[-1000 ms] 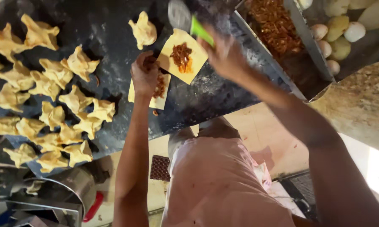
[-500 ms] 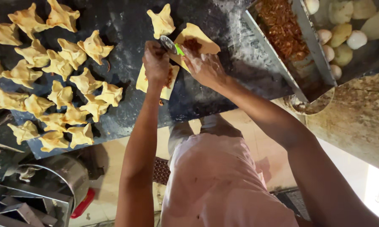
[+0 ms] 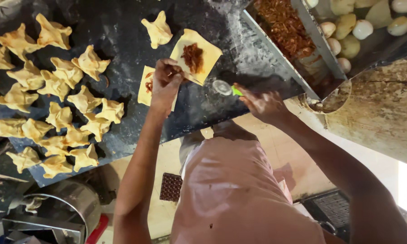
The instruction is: The person prepares dumplings by hand, placing a portion of filling onto square dough wrappers, folding the edges together to seal them into a star-like shape, and placing the finished dumplings on a flat surface.
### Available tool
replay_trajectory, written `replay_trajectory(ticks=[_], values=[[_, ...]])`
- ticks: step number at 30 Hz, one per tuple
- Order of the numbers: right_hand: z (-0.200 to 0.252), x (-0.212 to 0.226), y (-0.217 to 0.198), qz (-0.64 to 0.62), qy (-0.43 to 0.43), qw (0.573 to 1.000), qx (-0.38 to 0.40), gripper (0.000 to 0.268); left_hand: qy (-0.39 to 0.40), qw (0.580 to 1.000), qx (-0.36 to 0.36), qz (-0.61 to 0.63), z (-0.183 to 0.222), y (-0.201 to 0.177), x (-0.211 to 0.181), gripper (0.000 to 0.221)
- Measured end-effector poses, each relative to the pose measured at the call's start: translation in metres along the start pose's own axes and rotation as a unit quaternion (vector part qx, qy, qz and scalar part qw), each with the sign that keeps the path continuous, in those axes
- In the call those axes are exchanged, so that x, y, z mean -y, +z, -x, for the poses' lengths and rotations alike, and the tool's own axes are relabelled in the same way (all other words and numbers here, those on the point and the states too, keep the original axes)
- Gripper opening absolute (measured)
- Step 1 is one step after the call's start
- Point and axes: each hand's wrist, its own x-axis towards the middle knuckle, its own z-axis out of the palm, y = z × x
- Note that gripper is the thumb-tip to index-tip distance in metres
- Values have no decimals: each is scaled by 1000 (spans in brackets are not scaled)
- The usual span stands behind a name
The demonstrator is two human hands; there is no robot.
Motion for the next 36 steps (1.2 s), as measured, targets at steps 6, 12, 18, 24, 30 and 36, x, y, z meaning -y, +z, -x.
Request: replay_trajectory(ticks=[6,12,18,24,30,36], values=[[-21,-8,-2,-153,216,964,-34,49,-56,997,-13,51,-58,60,-20,25],[-34,23,9,-248,251,913,-206,40,41,984,130,-118,-124,68,19,34],[-20,52,7,-311,335,869,-190,40,235,886,176,-358,-136,20,39,23],[-17,65,18,-236,296,895,-238,38,263,796,148,-525,-102,9,39,16],[-53,92,39,-136,367,891,-233,41,315,727,174,-585,-88,5,30,16],[-104,108,70,19,466,872,-149,51,328,765,132,-538,-98,-16,10,35]])
